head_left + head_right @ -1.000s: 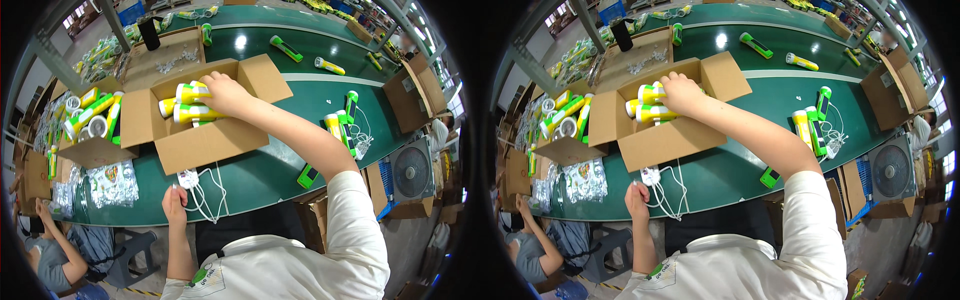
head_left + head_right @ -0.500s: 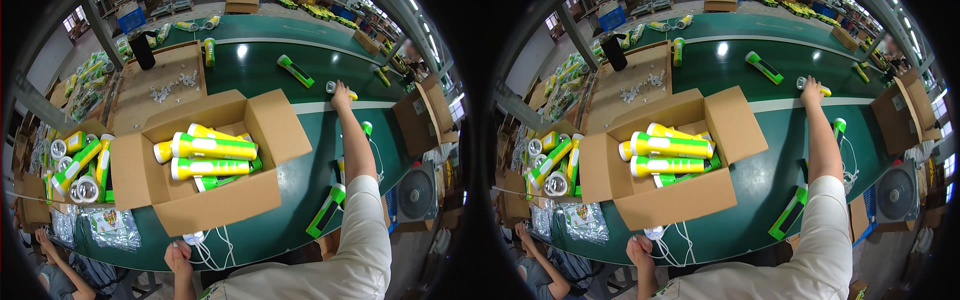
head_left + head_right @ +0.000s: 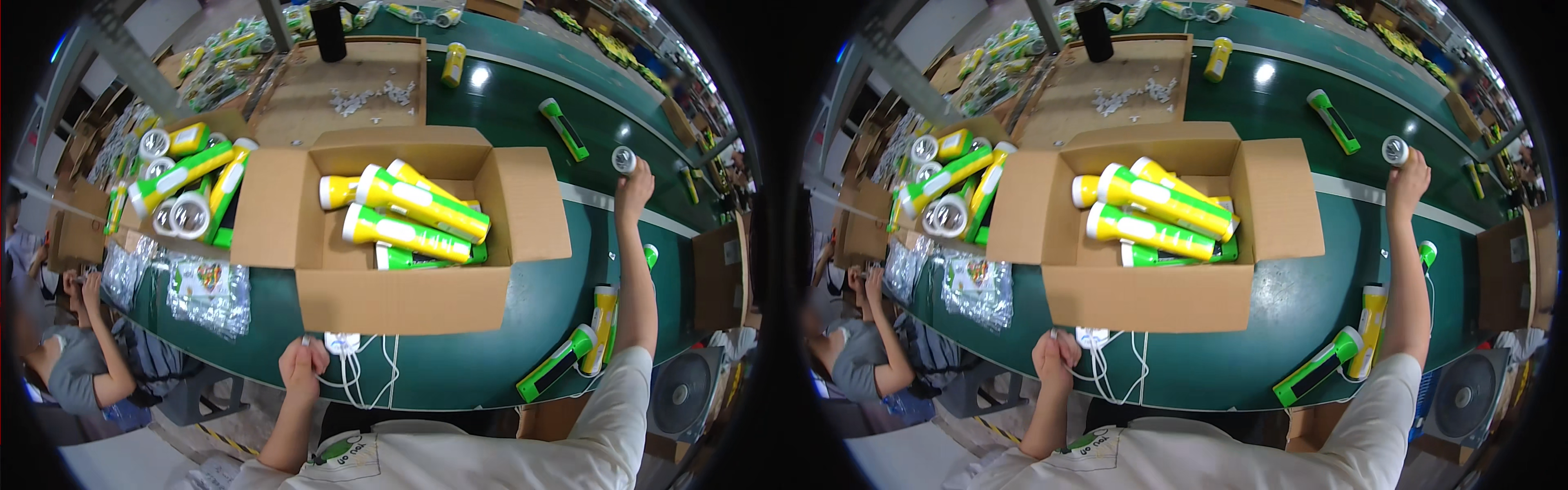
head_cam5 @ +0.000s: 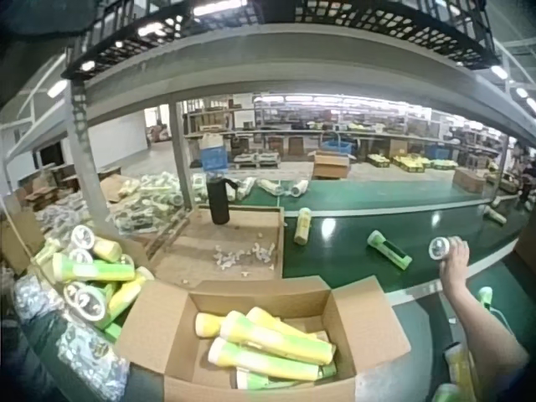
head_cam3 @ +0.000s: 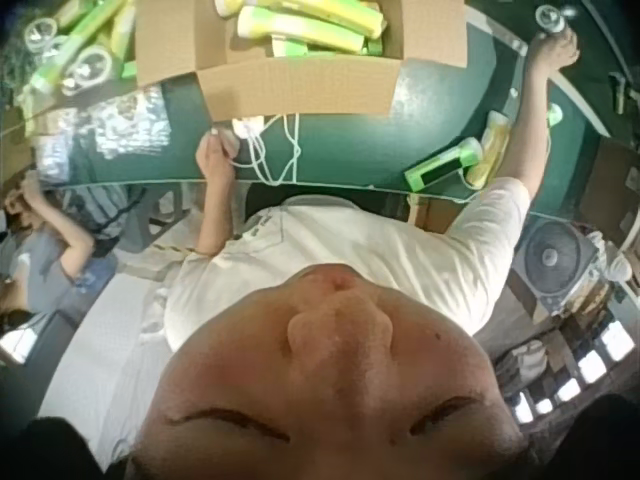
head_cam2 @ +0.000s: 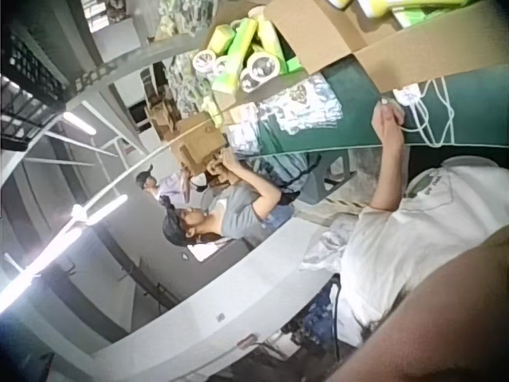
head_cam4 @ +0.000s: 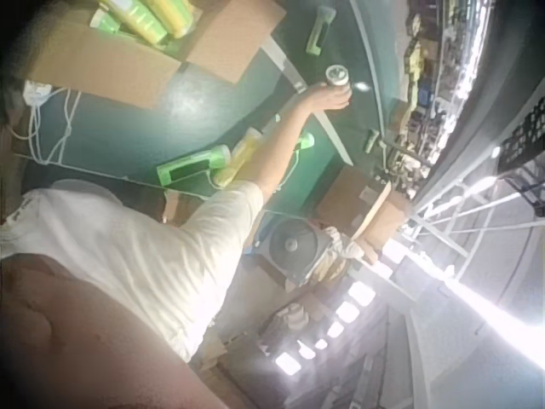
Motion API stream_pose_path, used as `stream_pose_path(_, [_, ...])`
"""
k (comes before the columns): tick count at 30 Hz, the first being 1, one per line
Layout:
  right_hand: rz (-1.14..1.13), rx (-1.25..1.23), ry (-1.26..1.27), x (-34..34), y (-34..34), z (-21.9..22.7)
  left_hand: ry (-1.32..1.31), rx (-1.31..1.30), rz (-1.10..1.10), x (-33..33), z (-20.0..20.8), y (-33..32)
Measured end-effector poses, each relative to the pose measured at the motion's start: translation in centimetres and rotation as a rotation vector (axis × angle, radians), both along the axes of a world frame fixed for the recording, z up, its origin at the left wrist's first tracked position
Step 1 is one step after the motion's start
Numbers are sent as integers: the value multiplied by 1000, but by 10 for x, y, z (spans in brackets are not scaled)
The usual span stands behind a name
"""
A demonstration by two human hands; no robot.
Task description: Checking the functionality of flashlights and packing them into boxes on an assembly line.
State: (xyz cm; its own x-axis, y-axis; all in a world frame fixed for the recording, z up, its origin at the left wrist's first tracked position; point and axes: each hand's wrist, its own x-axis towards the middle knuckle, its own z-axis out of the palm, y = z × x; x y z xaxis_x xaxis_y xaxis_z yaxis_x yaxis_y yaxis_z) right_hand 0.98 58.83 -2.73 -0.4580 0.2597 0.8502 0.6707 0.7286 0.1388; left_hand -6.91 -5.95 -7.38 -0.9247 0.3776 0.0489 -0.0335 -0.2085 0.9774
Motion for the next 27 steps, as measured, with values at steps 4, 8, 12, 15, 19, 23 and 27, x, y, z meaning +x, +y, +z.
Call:
stream_pose_path(4, [123, -285, 305, 20, -75, 42, -39, 49, -6, 2, -5, -3])
stream_pose_path(8, [572, -1718, 949, 59, -210, 82, 10, -40, -28, 0, -5, -2])
stream_pose_path(12, [746, -2468, 717, 109, -308, 70, -24, 35, -52, 4, -2, -1])
stream_pose_path(15, [852, -2720, 808, 126, -381, 61, -42, 43, -87, 4, -4, -1])
stream_pose_path(19, [1030, -2906, 1033, 129, -447, 38, -7, 93, -64, 1, -5, -2])
stream_pose_path(23, [1124, -3015, 908, 116, -477, 31, 2, 132, -28, 1, -8, -2])
stream_pose_path(27, [1080, -3123, 1049, 108, -480, 33, 8, 177, -48, 0, -4, -1])
